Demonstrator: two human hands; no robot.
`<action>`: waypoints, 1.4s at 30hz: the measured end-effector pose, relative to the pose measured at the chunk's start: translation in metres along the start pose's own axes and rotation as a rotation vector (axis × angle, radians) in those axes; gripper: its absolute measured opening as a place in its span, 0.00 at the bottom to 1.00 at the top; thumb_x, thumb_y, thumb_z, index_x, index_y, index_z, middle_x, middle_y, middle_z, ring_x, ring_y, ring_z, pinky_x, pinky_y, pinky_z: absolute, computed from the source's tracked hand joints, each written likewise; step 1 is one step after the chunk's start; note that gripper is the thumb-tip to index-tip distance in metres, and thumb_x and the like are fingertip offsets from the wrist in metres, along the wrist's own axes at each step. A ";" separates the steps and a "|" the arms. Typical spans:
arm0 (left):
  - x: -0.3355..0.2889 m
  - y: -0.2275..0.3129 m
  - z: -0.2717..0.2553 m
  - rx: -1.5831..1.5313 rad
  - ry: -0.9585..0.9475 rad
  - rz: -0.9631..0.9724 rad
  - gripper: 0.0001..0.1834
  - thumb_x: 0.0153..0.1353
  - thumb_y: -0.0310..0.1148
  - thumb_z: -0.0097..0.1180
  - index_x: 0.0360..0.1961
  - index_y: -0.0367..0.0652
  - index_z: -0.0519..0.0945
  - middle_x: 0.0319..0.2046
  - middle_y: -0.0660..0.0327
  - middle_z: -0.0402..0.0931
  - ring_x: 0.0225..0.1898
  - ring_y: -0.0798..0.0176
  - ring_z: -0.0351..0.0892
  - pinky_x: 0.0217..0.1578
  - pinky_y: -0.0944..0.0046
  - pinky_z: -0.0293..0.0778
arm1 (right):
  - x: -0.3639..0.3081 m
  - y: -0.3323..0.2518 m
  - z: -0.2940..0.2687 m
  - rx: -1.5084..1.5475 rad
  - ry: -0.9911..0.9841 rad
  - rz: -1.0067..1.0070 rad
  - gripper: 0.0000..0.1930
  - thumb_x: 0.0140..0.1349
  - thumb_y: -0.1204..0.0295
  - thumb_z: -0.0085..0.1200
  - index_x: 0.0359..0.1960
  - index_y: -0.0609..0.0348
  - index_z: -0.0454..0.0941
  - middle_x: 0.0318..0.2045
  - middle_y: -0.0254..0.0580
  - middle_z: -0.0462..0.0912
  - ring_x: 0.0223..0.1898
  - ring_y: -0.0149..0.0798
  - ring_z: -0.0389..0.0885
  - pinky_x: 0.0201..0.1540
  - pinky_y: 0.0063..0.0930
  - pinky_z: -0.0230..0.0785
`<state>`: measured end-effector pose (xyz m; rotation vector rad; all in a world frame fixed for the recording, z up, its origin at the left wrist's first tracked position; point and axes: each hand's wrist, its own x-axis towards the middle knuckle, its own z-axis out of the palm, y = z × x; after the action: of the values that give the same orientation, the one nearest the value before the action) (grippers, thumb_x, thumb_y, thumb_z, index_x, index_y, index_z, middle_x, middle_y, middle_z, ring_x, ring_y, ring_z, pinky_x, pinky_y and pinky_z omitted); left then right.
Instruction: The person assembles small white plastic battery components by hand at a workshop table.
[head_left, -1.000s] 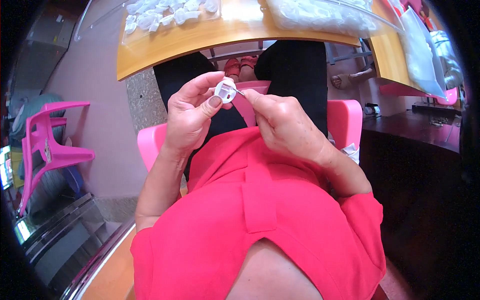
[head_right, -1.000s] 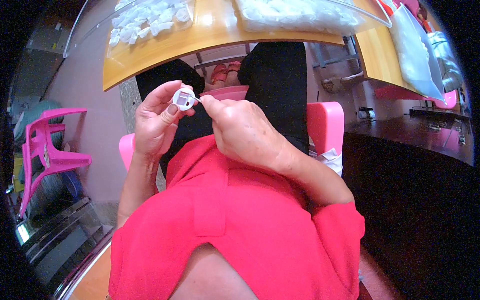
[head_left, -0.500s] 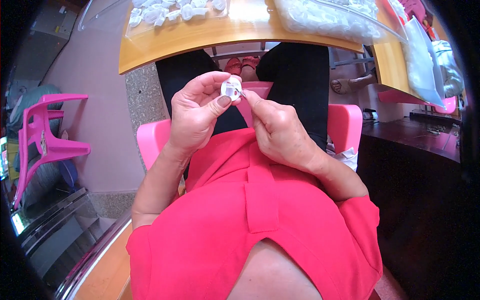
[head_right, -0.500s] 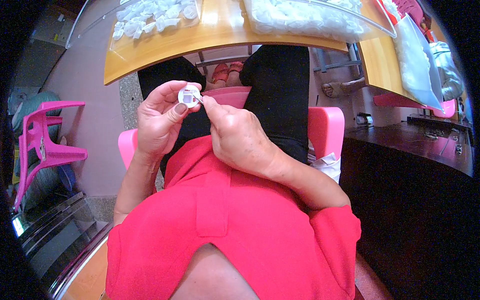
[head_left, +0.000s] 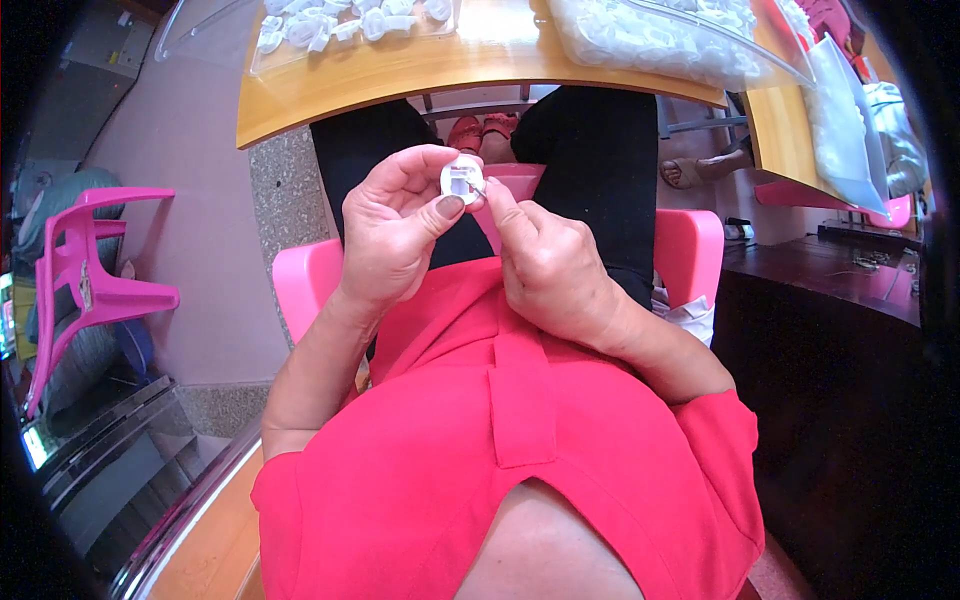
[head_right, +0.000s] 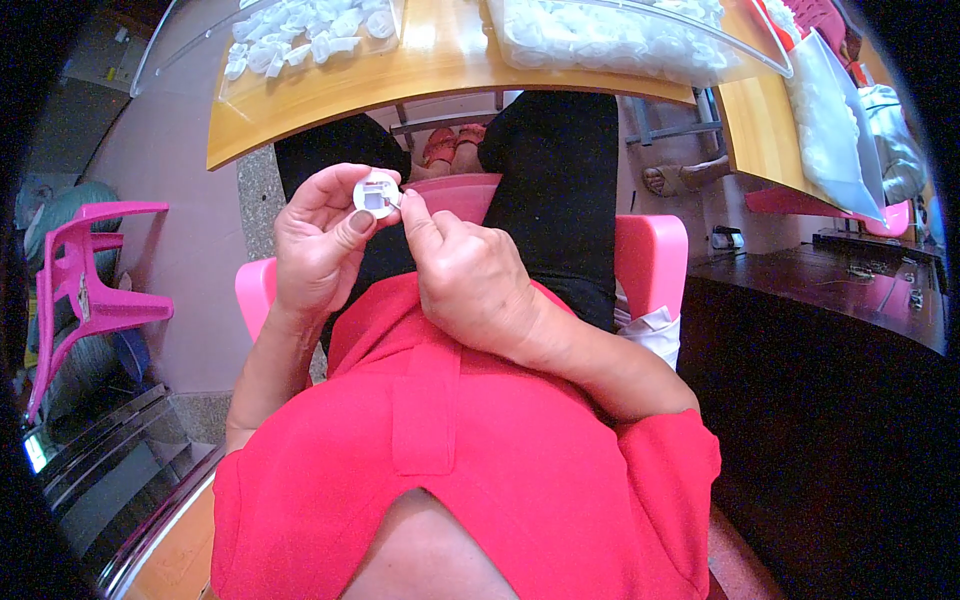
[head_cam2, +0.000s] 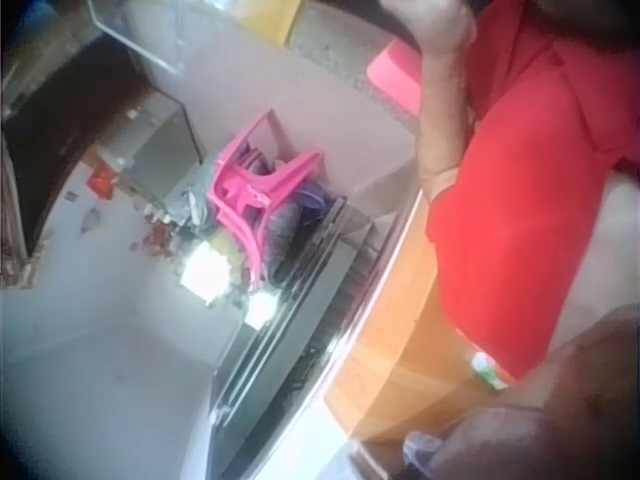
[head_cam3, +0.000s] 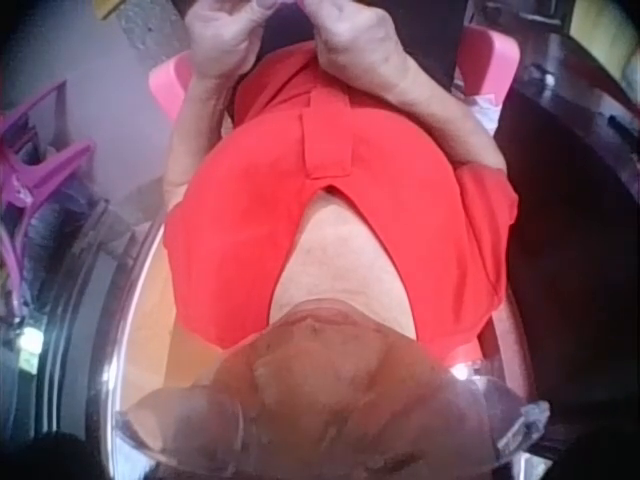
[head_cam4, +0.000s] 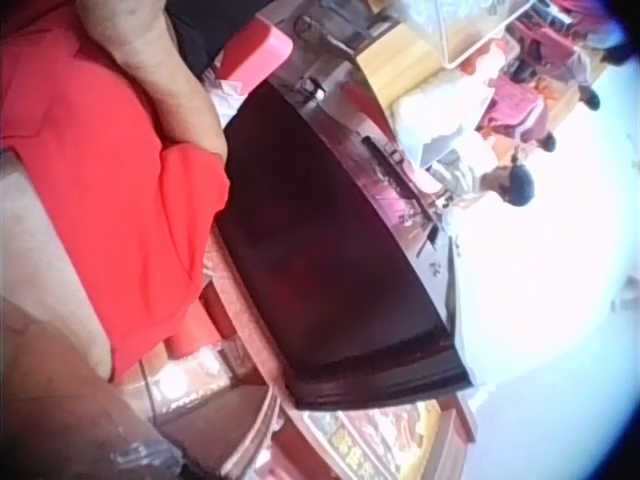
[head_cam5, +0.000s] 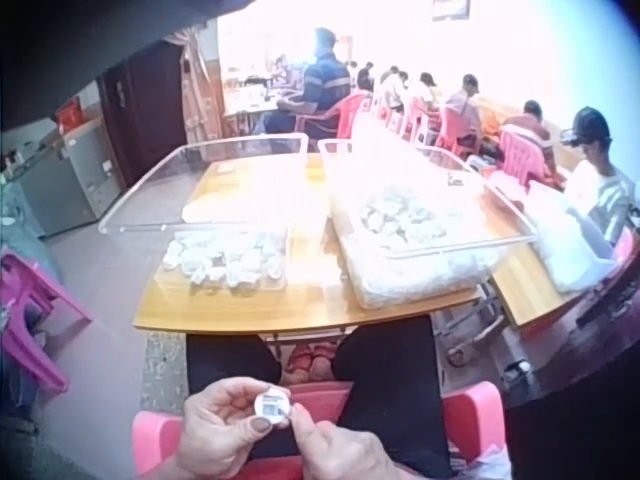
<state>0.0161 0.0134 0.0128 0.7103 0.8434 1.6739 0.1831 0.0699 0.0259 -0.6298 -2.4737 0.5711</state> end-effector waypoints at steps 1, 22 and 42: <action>0.000 -0.001 -0.001 0.017 0.006 0.001 0.20 0.56 0.16 0.58 0.51 0.32 0.73 0.45 0.52 0.77 0.44 0.63 0.79 0.48 0.66 0.77 | 0.000 0.000 -0.001 -0.056 -0.021 -0.013 0.24 0.51 0.78 0.50 0.52 0.76 0.67 0.22 0.48 0.75 0.21 0.46 0.79 0.22 0.36 0.73; 0.004 -0.015 -0.006 0.367 -0.023 -0.063 0.15 0.57 0.17 0.58 0.47 0.32 0.77 0.42 0.57 0.79 0.43 0.67 0.78 0.45 0.67 0.76 | 0.012 -0.012 -0.013 -0.605 -0.425 0.009 0.18 0.57 0.76 0.48 0.49 0.71 0.71 0.20 0.45 0.76 0.19 0.39 0.80 0.18 0.30 0.71; 0.006 -0.008 -0.011 0.207 -0.057 -0.119 0.16 0.61 0.21 0.54 0.52 0.32 0.75 0.39 0.53 0.80 0.36 0.62 0.81 0.39 0.65 0.80 | 0.027 -0.010 -0.039 -0.208 -0.494 0.152 0.14 0.51 0.80 0.51 0.41 0.68 0.70 0.24 0.56 0.79 0.26 0.53 0.81 0.27 0.42 0.73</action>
<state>0.0102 0.0188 0.0003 0.8293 1.0085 1.4674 0.1818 0.0867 0.0713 -0.8467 -2.9946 0.5860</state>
